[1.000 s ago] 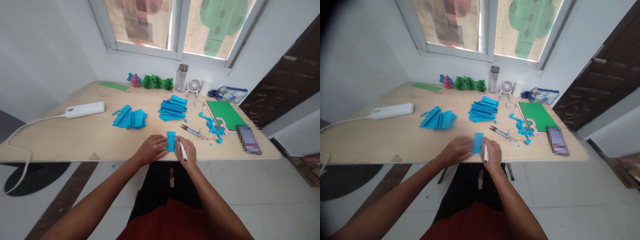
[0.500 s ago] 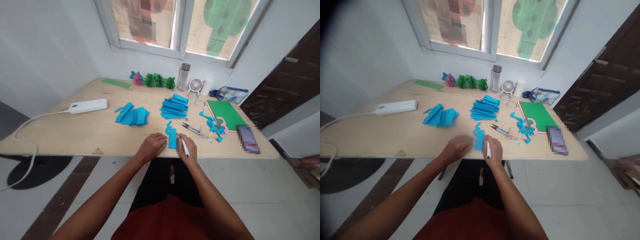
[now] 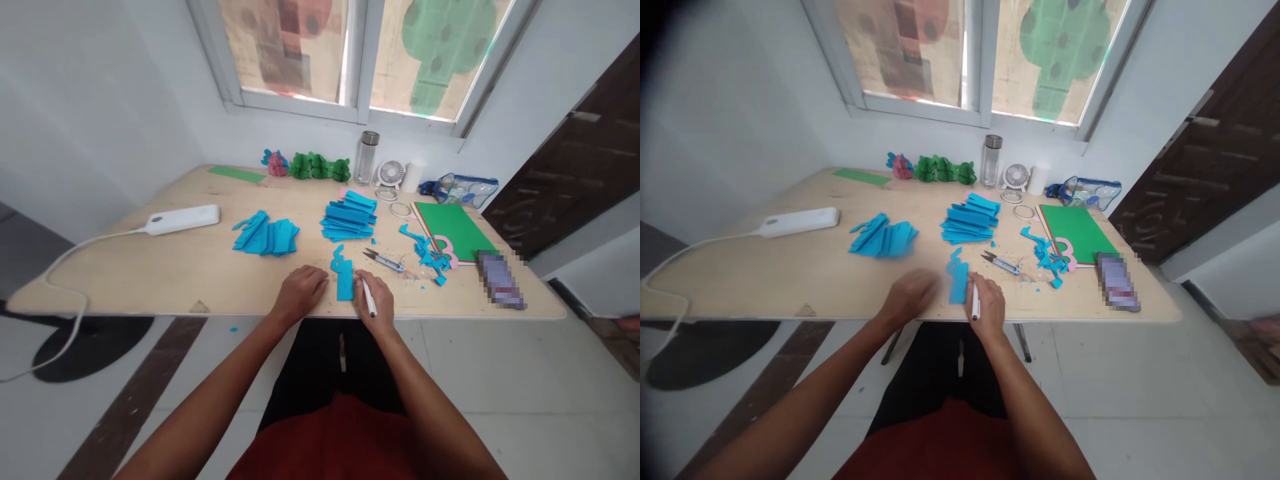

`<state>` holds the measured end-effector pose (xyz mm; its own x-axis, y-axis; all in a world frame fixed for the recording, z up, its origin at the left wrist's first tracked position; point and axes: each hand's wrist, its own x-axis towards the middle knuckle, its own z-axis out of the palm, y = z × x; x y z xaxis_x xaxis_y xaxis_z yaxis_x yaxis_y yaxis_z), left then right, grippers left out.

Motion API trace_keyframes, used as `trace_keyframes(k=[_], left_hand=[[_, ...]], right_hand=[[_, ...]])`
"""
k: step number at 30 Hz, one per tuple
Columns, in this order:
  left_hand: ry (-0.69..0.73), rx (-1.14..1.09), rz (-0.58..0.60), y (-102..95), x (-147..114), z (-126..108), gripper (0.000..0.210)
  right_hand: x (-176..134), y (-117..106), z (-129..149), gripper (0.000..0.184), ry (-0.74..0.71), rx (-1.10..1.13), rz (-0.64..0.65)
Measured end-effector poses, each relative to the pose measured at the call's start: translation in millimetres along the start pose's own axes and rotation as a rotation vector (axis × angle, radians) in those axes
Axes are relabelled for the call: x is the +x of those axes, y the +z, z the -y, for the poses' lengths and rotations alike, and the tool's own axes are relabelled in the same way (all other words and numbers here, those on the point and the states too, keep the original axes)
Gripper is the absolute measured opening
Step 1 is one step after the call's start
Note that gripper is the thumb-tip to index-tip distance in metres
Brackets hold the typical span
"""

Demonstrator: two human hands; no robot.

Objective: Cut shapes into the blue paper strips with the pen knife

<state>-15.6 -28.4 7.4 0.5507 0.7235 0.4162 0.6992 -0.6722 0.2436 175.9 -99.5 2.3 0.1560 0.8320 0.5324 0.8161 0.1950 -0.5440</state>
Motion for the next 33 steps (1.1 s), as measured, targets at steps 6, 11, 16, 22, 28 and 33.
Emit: trace_keyframes(k=[6,11,16,22,28,33], left_hand=[[-0.15,0.048,0.088,5.9,32,4,0.02],[-0.264,0.103,0.164,14.2,62,1,0.025],[-0.365,0.131,0.211,16.4,69,-2,0.026],[-0.453,0.15,0.218,20.1,70,-7,0.026],[-0.446,0.162,0.202,25.1,74,-3,0.03],[-0.432,0.166,0.195,27.0,78,5,0.028]], right_hand=[[1,-1,1,0.027,-0.004,0.008,0.003],[0,1,-1,0.028,-0.025,0.03,-0.008],[-1,2,-2,0.028,-0.023,0.043,0.006],[0,-2,-1,0.028,-0.018,0.065,0.038],[-1,-1,-3,0.03,-0.036,0.084,0.047],[-1,1,-4,0.029,-0.041,0.072,0.044]])
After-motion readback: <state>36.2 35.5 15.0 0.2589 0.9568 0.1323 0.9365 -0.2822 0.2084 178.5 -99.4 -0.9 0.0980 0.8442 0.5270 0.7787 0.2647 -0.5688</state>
